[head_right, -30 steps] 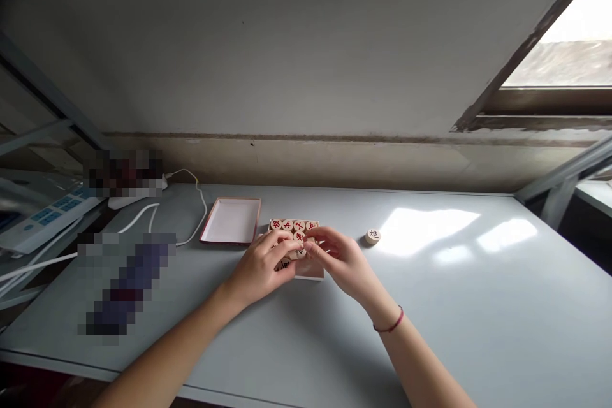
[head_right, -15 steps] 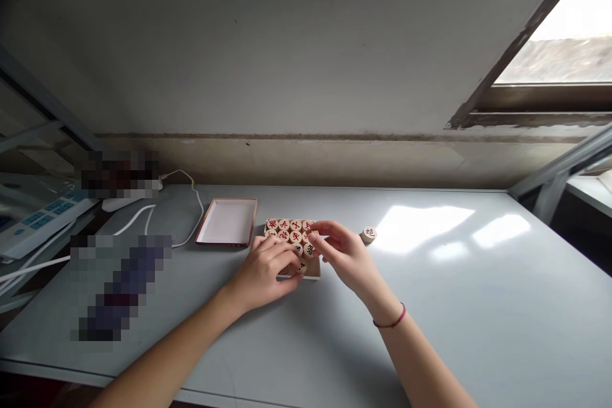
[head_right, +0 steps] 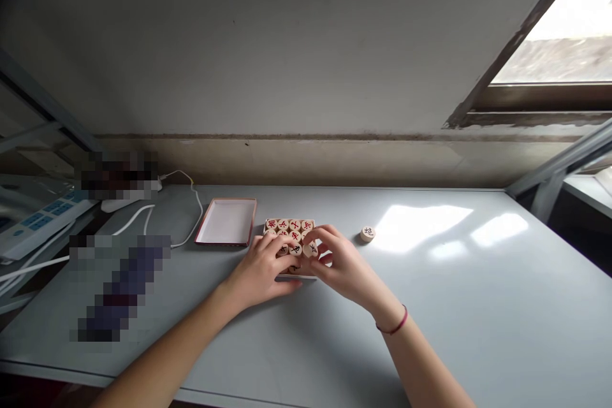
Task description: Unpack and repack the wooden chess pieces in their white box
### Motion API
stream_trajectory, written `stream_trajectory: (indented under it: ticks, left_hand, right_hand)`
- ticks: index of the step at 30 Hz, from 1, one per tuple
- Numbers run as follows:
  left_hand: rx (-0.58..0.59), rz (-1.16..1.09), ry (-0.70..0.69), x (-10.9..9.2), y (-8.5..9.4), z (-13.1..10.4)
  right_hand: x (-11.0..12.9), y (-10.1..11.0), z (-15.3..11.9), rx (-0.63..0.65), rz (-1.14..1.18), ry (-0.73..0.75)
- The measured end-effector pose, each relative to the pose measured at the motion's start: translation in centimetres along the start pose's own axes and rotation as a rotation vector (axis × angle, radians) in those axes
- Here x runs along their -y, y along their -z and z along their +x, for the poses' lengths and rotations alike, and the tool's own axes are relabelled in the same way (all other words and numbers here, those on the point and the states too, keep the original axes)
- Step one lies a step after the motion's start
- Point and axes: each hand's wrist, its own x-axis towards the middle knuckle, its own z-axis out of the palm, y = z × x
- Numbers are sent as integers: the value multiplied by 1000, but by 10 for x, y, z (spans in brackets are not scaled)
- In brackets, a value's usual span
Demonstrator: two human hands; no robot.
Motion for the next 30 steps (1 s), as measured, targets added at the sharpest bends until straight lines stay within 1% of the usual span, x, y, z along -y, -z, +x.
stream_trajectory:
  ticks: [2, 4, 8, 10, 13, 16, 18, 20, 21, 23, 25, 27, 28, 30]
  left_hand:
    - [-7, 0, 16, 3, 1, 0]
    - [-27, -7, 33, 6, 2, 0]
    - [-96, -12, 42, 10, 3, -1]
    - [-104, -17, 35, 10, 4, -1]
    - [-81, -35, 15, 9, 5, -1]
    - [-60, -44, 3, 7, 6, -1]
    - [-53, -35, -3, 6, 6, -1]
    - [-50, -20, -17, 6, 5, -1]
    - [-51, -13, -27, 6, 5, -1]
    - [-58, 0, -47, 5, 3, -1]
    - [-65, 14, -67, 3, 0, -1]
    - [-71, 40, -86, 1, -2, -1]
    - [-76, 60, -93, 0, -4, 0]
    - [-90, 105, -102, -1, -6, 0]
  right_hand:
    - [3, -3, -3, 35, -94, 26]
    - [6, -8, -5, 41, -193, 39]
    - [10, -18, -7, -2, -398, 42]
    - [10, -21, -7, -17, -465, 37]
    - [10, -25, -6, -20, -506, 27]
    - [10, -26, -6, 1, -493, 32]
    - [10, -23, -5, 24, -460, 51]
    - [8, -16, -5, 13, -417, 66]
    - [6, -11, -4, -19, -399, 65]
    - [-1, 2, -2, -144, -402, 46]
    - [-11, 14, -1, -318, -478, 4]
    - [-22, 24, -1, -461, -604, -88]
    - [-28, 28, -1, -498, -664, -156]
    - [-39, 32, -2, -498, -747, -296]
